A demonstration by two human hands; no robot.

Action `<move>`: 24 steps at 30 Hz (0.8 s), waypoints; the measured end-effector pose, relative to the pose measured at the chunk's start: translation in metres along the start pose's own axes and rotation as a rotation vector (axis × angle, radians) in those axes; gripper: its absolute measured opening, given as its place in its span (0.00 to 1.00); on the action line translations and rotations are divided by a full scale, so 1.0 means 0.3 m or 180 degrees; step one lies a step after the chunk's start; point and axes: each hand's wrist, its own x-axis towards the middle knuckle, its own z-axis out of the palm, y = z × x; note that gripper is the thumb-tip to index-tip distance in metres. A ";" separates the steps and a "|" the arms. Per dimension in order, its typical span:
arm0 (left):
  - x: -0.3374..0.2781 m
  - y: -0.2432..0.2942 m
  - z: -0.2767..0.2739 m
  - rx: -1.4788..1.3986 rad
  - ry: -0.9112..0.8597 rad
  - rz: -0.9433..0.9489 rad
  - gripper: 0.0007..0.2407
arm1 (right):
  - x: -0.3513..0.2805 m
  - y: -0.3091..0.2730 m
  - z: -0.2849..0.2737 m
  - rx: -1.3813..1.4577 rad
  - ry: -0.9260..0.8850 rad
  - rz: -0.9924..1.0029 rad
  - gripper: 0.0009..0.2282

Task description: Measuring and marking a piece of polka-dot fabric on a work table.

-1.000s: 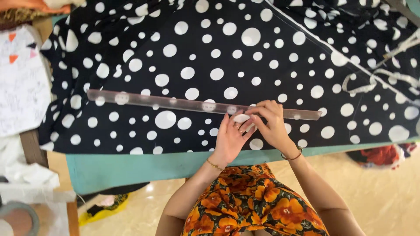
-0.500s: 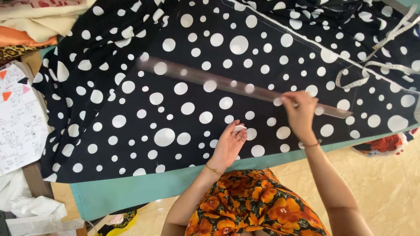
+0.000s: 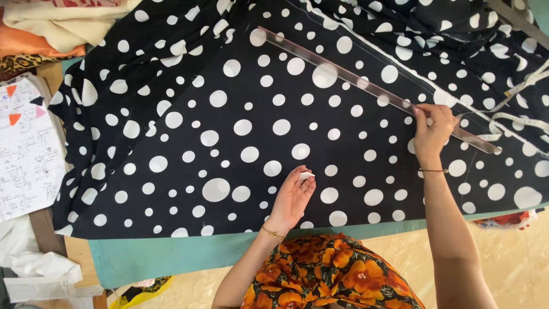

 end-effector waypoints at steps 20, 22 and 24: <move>0.002 -0.006 0.005 0.0185 0.0135 -0.0016 0.10 | 0.129 0.041 0.072 -0.0087 0.0289 0.0061 0.01; -0.003 -0.006 0.009 0.0178 0.0127 -0.0009 0.10 | 0.141 0.016 0.087 -0.0041 0.0275 0.0056 0.00; -0.006 -0.006 0.009 0.0168 0.0121 0.0002 0.10 | 0.152 0.000 0.100 0.0008 0.0257 0.0048 0.00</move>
